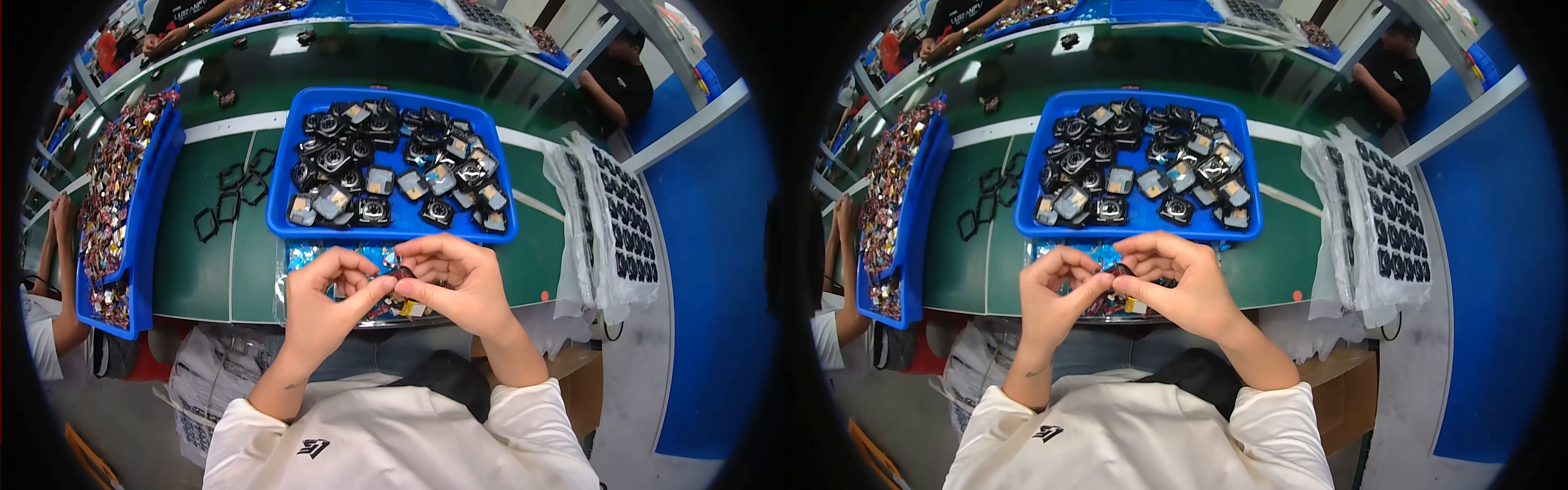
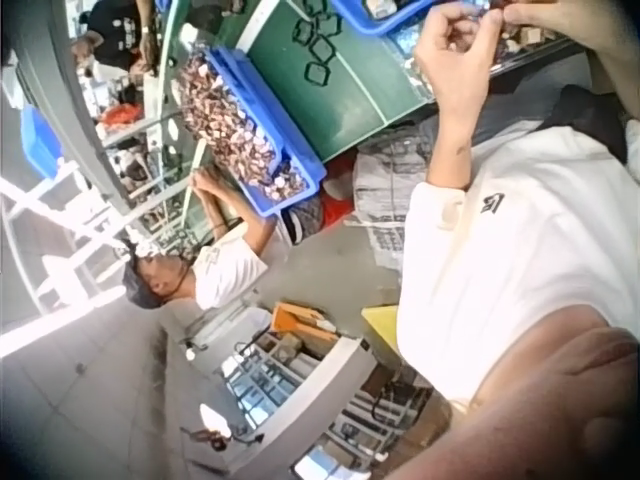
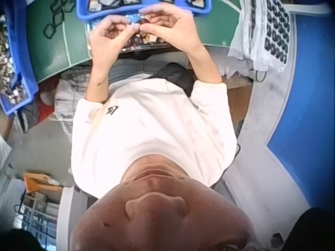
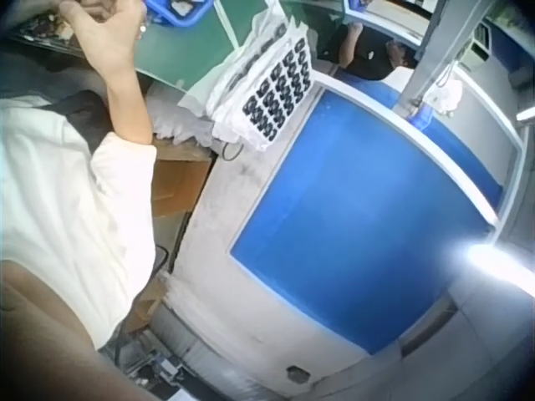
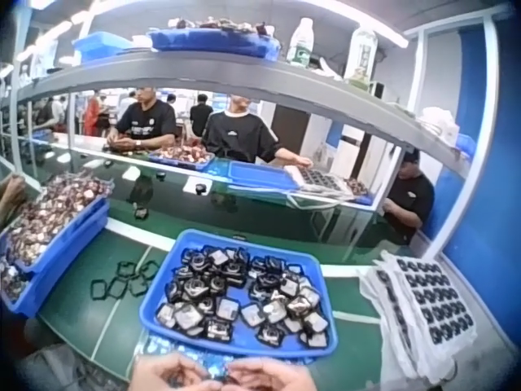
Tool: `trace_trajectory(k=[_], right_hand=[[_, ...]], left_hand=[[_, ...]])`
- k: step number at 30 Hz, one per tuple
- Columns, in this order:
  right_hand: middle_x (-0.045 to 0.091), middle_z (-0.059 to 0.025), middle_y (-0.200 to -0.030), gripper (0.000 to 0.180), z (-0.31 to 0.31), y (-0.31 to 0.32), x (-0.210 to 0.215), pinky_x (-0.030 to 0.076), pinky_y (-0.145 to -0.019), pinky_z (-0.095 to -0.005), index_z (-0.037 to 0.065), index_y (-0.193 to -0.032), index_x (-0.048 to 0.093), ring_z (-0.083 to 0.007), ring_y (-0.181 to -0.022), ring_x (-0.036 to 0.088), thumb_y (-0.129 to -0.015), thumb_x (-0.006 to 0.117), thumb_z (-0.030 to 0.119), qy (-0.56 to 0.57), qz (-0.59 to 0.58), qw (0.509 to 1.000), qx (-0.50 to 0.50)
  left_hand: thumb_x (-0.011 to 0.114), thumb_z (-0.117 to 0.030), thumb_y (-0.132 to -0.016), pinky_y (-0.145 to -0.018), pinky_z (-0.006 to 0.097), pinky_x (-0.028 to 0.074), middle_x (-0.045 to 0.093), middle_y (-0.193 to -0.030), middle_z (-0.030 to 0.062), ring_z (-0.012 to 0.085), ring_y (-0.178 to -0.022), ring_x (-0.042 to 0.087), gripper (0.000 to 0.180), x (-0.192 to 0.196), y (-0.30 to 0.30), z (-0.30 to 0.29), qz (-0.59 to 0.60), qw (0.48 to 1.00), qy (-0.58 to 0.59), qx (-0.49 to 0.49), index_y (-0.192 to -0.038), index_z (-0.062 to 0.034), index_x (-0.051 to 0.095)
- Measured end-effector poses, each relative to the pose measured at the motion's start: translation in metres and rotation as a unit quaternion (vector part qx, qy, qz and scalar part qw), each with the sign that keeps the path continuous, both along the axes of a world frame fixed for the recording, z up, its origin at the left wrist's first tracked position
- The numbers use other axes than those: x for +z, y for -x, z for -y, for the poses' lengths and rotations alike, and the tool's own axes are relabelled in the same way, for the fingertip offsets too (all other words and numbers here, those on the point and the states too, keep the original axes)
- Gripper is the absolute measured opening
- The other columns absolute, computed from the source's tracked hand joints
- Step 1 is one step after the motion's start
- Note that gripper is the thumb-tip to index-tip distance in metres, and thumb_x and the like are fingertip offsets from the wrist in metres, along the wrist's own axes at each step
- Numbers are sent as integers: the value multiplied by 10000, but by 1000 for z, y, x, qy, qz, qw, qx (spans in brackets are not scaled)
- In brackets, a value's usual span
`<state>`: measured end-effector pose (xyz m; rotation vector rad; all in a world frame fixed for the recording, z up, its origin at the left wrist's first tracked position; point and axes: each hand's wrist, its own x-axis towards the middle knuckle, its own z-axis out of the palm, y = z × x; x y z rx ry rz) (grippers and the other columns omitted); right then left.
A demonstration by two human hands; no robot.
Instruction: Assembling small electronic components onto frames at a production bench.
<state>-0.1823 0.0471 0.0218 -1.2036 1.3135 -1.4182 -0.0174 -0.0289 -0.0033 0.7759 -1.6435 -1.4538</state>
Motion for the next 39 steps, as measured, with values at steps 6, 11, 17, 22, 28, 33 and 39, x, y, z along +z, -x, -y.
trace_trajectory(k=[6,11,17,22,28,33,39], right_hand=[[681,-72,-827,193,42,63,29,497,-637,-219,-24,-974,659,-128,-784,650,-799,704,42,56,-40,996,-61],[674,-64,-821,230,125,196,20,481,-625,-217,-39,-984,652,-108,-713,624,-809,711,98,56,-102,939,-325],[636,-57,-622,159,169,308,-62,425,-457,-217,-33,-728,690,-103,-493,551,-737,766,106,-57,-96,872,-476],[630,-28,-578,273,166,321,-57,454,-493,-235,36,-656,701,-94,-492,570,-652,830,277,-187,-227,805,-514],[658,-62,-774,203,154,319,-71,486,-604,-237,7,-839,720,-126,-655,614,-802,733,206,-35,-80,906,-414],[662,-60,-819,205,128,268,-40,477,-645,-239,28,-923,710,-101,-716,576,-862,656,216,-87,-135,901,-403],[642,-30,-755,129,44,75,25,448,-581,-241,39,-823,693,-84,-661,571,-784,714,160,45,-326,943,-49]], left_hand=[[630,-65,-864,-554,180,371,609,-687,24,43,-613,535,72,-24,-27,8,-62,986,68,136,-862,7,628],[365,-206,-1022,-578,188,336,572,-662,25,43,-611,465,351,-42,-57,29,-43,971,84,219,-913,38,593],[353,-200,-1016,-577,193,330,563,-642,24,42,-601,444,339,-47,-57,32,-27,970,70,232,-924,21,593],[503,-98,-967,-503,198,357,555,-627,23,49,-574,506,235,-49,-52,30,-62,964,53,253,-760,13,518],[565,-80,-932,-521,180,380,556,-659,6,41,-575,510,165,-52,-59,33,-21,972,67,223,-791,-3,529],[630,-13,-869,-607,161,397,580,-750,-8,33,-675,524,115,-40,-50,39,-84,970,3,230,-972,3,583],[647,12,-833,-585,172,362,589,-762,-12,31,-658,487,99,-32,-50,22,-39,984,25,169,-931,18,641]])
